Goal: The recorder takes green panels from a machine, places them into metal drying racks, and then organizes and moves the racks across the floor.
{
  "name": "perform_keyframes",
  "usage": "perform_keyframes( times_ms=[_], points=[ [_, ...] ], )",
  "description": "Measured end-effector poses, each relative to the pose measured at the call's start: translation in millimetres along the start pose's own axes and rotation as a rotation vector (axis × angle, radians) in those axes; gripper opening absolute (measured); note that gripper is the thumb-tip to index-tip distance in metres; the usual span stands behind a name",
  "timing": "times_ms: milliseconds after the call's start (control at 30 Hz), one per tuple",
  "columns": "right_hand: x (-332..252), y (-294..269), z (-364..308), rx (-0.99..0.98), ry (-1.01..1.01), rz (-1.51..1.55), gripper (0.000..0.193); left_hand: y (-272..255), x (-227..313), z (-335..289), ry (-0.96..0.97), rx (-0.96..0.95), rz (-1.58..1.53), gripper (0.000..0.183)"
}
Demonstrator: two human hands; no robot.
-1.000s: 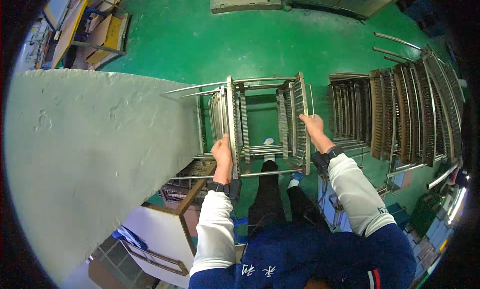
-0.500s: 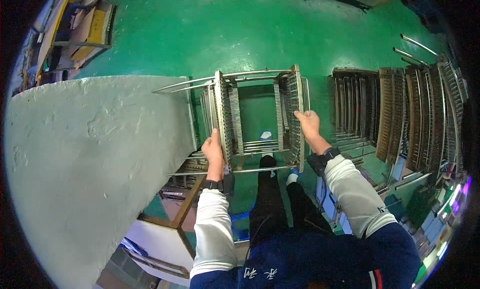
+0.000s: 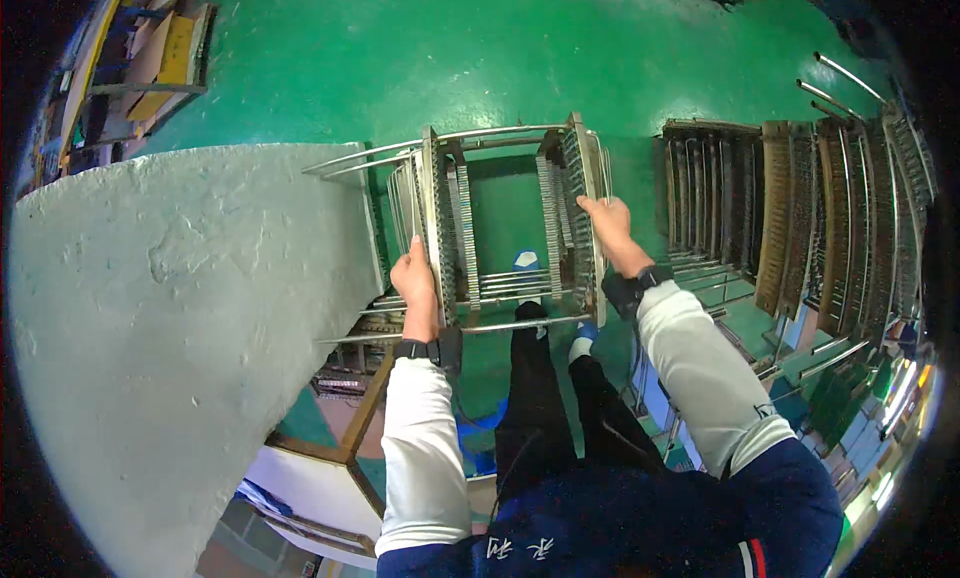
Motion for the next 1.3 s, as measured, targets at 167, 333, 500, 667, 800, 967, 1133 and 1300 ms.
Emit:
perform_keyframes(
  times_ms=[167, 333, 500, 667, 800, 967, 1133, 1300],
  points=[
    [-13.0, 1.5, -4.3, -0.070, 0.065, -0.128, 0.037, -3.6, -4.6, 4.1, -0.027, -0.061, -0.003, 0.056],
    [-2.9, -20.3, -24.9, -0.030, 0.051, 0.053, 0.037, -17.4, 2.9, -25.3, -0.097, -0.057, -0.176, 0.055],
    [3.2, -29.8, -47.3, 0.015, -0.091, 0.106, 0.040, -30.3, -1.7, -35.5, -0.077, -0.016, -0.160, 0.054],
    [-0.8, -30.2, -54.1, 0.043, -0.064, 0.155, 0.034, -26.2, 4.9, -42.3, -0.046, 0.002, -0.182, 0.054],
    [3.2, -21.3, -38.8, 0.054, -0.069, 0.074, 0.039, -21.7, 0.4, -30.1, 0.018, 0.028, -0.100, 0.058],
    [9.9, -17.0, -28.1, 0.067, -0.028, -0.019, 0.041, -16.2, 6.5, -30.7, 0.077, 0.063, -0.030, 0.058],
    [-1.9, -13.5, -20.1, 0.063, -0.037, -0.050, 0.044, -11.9, 1.9, -22.6, 0.081, 0.044, 0.011, 0.060],
    [0.5, -18.7, -16.1, 0.023, 0.002, -0.106, 0.044, -2.0, 10.6, -22.8, 0.023, -0.003, 0.001, 0.059]
  ],
)
Point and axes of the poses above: each hand's wrist, its own z-axis towards the middle knuckle, its own y-axis out of the palm, x = y × z, the point moved 3 cm from there along z, towards the middle knuckle, and after that the axes turned 7 degrees about y, right-handed, at the moved point
